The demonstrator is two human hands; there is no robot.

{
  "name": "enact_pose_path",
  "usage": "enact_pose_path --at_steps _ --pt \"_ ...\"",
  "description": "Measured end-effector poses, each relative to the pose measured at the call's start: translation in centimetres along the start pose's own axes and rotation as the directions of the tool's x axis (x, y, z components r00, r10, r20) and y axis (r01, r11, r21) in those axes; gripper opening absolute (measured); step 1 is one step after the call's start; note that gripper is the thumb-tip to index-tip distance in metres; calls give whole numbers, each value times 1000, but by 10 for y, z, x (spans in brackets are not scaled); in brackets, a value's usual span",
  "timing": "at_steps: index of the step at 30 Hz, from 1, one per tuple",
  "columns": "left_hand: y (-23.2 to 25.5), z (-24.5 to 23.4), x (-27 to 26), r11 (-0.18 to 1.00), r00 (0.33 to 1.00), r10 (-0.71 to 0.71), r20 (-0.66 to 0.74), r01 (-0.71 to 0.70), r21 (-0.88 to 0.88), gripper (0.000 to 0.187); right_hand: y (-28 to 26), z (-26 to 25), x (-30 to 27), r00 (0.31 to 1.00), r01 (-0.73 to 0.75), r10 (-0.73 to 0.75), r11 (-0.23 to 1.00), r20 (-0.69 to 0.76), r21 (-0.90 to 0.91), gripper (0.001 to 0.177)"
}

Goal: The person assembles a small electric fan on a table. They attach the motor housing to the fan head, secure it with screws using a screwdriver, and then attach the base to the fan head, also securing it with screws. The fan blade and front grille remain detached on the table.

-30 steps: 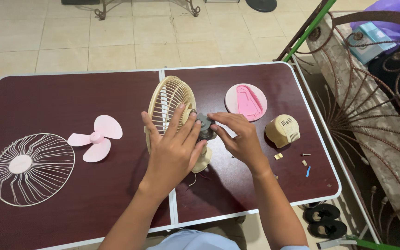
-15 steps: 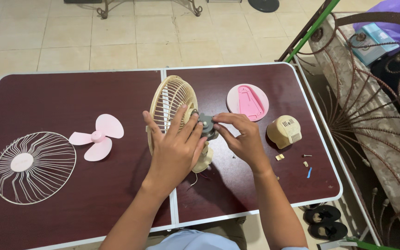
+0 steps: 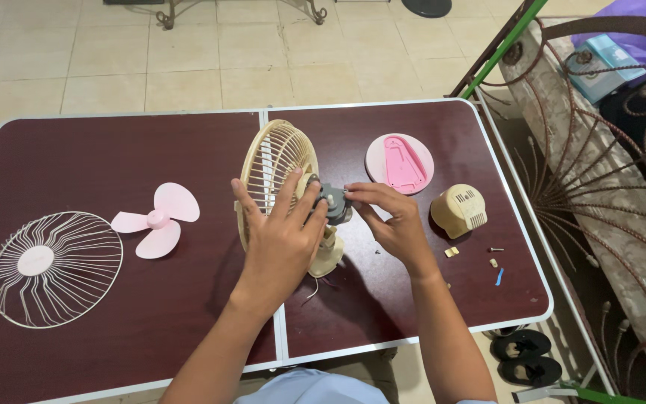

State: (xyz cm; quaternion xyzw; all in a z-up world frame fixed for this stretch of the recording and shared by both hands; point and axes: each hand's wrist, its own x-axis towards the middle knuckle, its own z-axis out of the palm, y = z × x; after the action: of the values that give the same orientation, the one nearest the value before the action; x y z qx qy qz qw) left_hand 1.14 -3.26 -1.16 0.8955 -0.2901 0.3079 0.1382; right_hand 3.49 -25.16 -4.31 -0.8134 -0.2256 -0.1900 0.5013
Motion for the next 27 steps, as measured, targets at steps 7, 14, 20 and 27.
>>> enact_pose_path --at_steps 7,14,20,27 --pt "4 -1 1 1000 1000 9 21 -9 0 27 7 1 -8 999 -48 48 999 21 22 29" --pt "1 -11 0 1000 999 -17 -37 17 -14 45 -12 -1 -5 997 -40 34 995 62 92 56" --pt "-16 -17 2 982 973 -187 -137 182 -50 83 -32 7 5 993 -68 74 996 89 -61 63" --pt "-27 -18 2 932 936 -348 -58 338 -134 96 -23 12 -4 999 -39 41 998 25 -53 51"
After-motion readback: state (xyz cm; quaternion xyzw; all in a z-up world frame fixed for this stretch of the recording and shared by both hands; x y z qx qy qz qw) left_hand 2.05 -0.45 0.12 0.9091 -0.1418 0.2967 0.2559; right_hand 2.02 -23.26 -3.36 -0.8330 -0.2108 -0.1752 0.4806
